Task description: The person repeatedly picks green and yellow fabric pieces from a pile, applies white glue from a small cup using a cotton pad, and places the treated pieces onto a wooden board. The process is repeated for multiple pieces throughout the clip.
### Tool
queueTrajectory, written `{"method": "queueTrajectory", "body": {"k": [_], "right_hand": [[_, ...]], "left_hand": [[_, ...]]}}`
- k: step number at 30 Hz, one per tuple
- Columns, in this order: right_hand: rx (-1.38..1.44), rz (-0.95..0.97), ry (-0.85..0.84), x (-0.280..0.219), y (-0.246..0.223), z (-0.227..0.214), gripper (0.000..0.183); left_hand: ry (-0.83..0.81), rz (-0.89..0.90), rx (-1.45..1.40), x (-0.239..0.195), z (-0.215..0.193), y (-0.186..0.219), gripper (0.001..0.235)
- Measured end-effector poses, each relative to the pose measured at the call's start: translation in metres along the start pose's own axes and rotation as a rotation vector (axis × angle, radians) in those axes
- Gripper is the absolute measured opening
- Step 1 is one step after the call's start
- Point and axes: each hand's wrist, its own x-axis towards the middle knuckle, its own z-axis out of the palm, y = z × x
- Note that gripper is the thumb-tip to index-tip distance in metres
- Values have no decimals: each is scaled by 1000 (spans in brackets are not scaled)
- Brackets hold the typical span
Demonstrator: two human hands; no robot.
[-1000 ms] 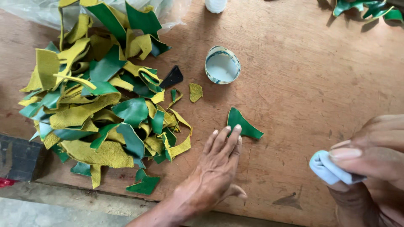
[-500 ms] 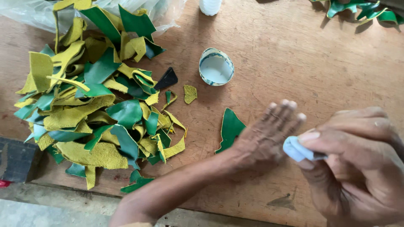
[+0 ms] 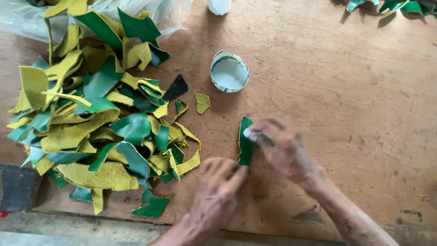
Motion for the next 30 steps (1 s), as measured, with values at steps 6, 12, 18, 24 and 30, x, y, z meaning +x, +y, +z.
{"method": "queueTrajectory", "body": {"k": [6, 12, 18, 24, 30], "right_hand": [[-56, -63, -19, 11, -2, 20, 11], [-64, -107, -32, 13, -10, 14, 14], [-184, -55, 19, 13, 6, 28, 13], [-146, -170, -72, 19, 1, 25, 17], [-166, -160, -11, 23, -5, 28, 17]], "left_hand": [[45, -164, -38, 0, -10, -9, 25], [-1, -161, -71, 0, -12, -14, 40], [-36, -136, -59, -7, -7, -18, 46], [-20, -134, -72, -5, -7, -24, 48], [-29, -146, -54, -6, -7, -21, 47]]}}
